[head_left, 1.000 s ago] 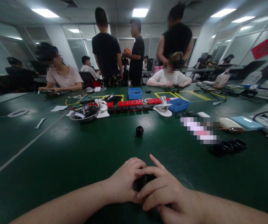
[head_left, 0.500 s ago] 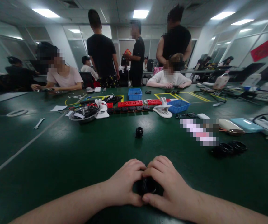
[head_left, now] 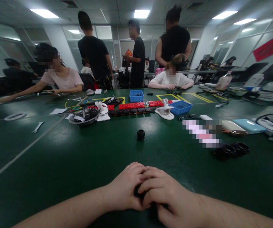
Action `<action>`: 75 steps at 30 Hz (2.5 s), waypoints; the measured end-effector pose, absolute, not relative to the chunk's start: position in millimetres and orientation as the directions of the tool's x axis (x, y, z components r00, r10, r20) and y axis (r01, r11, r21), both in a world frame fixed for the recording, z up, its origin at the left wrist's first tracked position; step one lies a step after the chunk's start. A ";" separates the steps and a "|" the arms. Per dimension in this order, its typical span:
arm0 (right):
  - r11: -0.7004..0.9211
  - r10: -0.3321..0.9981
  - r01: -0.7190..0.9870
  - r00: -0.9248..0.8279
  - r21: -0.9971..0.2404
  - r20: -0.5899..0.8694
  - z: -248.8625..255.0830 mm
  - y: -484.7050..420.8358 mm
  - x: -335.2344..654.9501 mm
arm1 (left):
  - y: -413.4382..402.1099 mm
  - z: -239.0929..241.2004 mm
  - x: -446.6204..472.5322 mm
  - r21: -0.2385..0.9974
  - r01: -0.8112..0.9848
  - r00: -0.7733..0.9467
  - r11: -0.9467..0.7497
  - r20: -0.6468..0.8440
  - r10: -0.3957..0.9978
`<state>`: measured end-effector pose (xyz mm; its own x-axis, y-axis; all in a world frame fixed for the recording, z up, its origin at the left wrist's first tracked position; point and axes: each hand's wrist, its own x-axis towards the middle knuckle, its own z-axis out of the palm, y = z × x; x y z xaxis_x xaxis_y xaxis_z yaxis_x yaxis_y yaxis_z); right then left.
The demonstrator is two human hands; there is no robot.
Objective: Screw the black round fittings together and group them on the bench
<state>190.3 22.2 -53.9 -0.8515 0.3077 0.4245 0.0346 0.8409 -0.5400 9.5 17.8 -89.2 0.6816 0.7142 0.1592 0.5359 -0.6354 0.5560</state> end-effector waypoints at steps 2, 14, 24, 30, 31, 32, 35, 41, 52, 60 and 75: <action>0.849 0.297 0.042 -0.863 -0.527 0.409 -54.2 20.9 191.5 | 18.5 -89.0 9.1 0.582 0.545 0.662 -0.604 0.144 0.736; 0.946 0.195 0.046 -0.872 -0.321 0.450 -43.3 19.6 206.6 | 18.1 -87.6 6.2 0.595 0.516 0.681 -0.617 0.153 0.716; 0.790 0.598 0.386 -0.654 -0.476 0.463 -55.8 17.0 193.1 | 18.1 -82.4 4.8 0.584 0.522 0.692 -0.622 0.135 0.709; 0.693 0.696 0.534 -0.672 -0.485 0.253 -58.0 17.3 191.3 | 18.3 -86.1 4.6 0.569 0.516 0.691 -0.640 0.164 0.704; 0.696 0.687 0.532 -0.688 -0.482 0.232 -58.6 18.0 191.0 | 18.1 -86.1 5.0 0.570 0.518 0.689 -0.638 0.163 0.706; 0.706 0.673 0.521 -0.705 -0.479 0.224 -59.3 18.8 190.7 | 17.9 -85.9 5.3 0.572 0.519 0.688 -0.635 0.162 0.708; 0.754 0.614 0.459 -0.747 -0.470 0.254 -60.0 20.6 190.7 | 17.1 -84.3 6.2 0.582 0.516 0.687 -0.629 0.158 0.709; 0.826 0.459 0.266 -0.829 -0.497 0.319 -53.8 20.9 192.2 | 16.9 -84.4 6.6 0.567 0.525 0.692 -0.635 0.151 0.706; 0.893 0.200 0.160 -0.978 -0.421 0.054 -33.1 22.2 192.4 | 17.5 -92.7 7.8 0.554 0.539 0.670 -0.635 0.175 0.722; 0.910 0.184 0.081 -0.957 -0.406 0.222 -36.0 21.1 201.3 | 17.5 -88.7 7.0 0.596 0.539 0.658 -0.596 0.144 0.739; 0.775 0.583 0.409 -0.757 -0.482 0.295 -59.0 19.2 190.2 | 18.5 -83.8 5.0 0.575 0.519 0.705 -0.632 0.129 0.697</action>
